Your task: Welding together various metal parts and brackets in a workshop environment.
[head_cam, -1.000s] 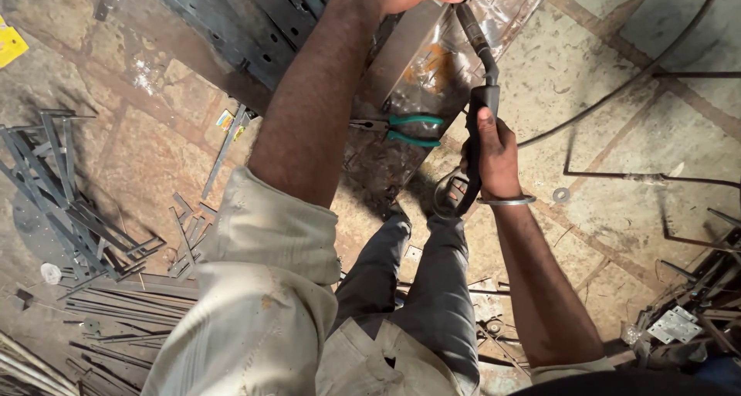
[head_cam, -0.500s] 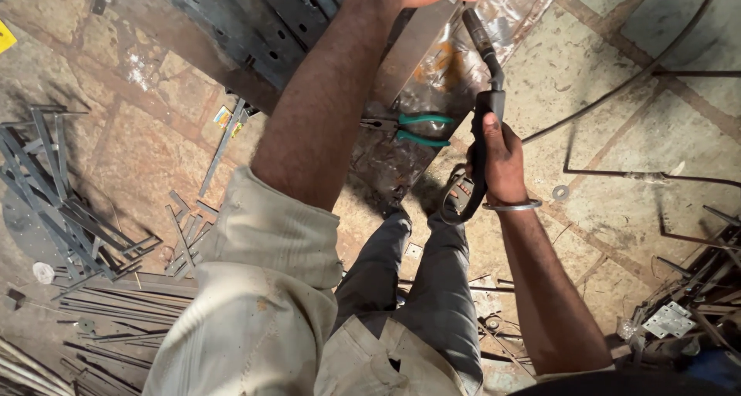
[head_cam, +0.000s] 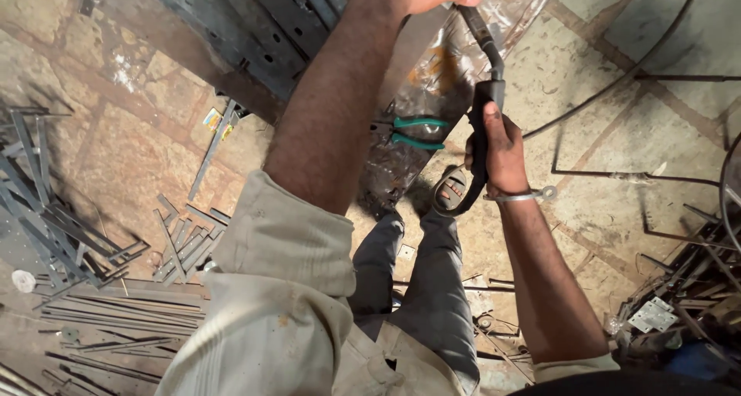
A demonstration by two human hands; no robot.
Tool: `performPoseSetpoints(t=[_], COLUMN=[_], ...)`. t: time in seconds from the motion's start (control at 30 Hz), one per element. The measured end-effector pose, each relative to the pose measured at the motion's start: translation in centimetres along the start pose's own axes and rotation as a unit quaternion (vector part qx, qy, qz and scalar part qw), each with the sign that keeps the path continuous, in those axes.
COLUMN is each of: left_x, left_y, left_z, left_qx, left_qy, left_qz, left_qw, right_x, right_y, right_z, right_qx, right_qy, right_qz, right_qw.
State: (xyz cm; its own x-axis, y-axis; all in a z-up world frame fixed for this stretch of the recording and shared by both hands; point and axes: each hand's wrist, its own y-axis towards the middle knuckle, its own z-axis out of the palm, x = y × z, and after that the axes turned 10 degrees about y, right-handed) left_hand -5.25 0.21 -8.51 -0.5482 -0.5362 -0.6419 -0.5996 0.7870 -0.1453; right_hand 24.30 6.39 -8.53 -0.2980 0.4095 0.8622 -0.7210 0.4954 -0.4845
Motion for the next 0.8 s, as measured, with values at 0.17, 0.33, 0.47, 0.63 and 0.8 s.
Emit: performPoseSetpoints(t=[0.17,0.33,0.47,0.63,0.8], left_x=[0.4,-0.6,-1.0,-1.1,0.3], left_y=[0.4,-0.6,-1.1,-1.3,-0.3], left_z=[0.1,-1.0,-1.2,-1.2,0.1], left_qx=[0.027,0.031,0.023,0.025,0.031], left_qy=[0.012,0.037,0.015,0.016,0.035], left_qz=[0.012,-0.039,-0.048,-0.086,-0.025], left_qw=[0.999,0.998,0.998,0.996,0.999], right_x=[0.3,0.1,0.0,-0.2,-0.6], right_y=[0.6,0.8,0.9,1.0,1.4], right_z=[0.1,0.5,0.4,0.6,0.7], right_qx=[0.009,0.021,0.026,0.031,0.033], right_qy=[0.021,0.037,0.045,0.046,0.036], right_qz=[0.016,0.020,0.025,0.030,0.018], right_qw=[1.000,0.999,0.998,0.998,0.999])
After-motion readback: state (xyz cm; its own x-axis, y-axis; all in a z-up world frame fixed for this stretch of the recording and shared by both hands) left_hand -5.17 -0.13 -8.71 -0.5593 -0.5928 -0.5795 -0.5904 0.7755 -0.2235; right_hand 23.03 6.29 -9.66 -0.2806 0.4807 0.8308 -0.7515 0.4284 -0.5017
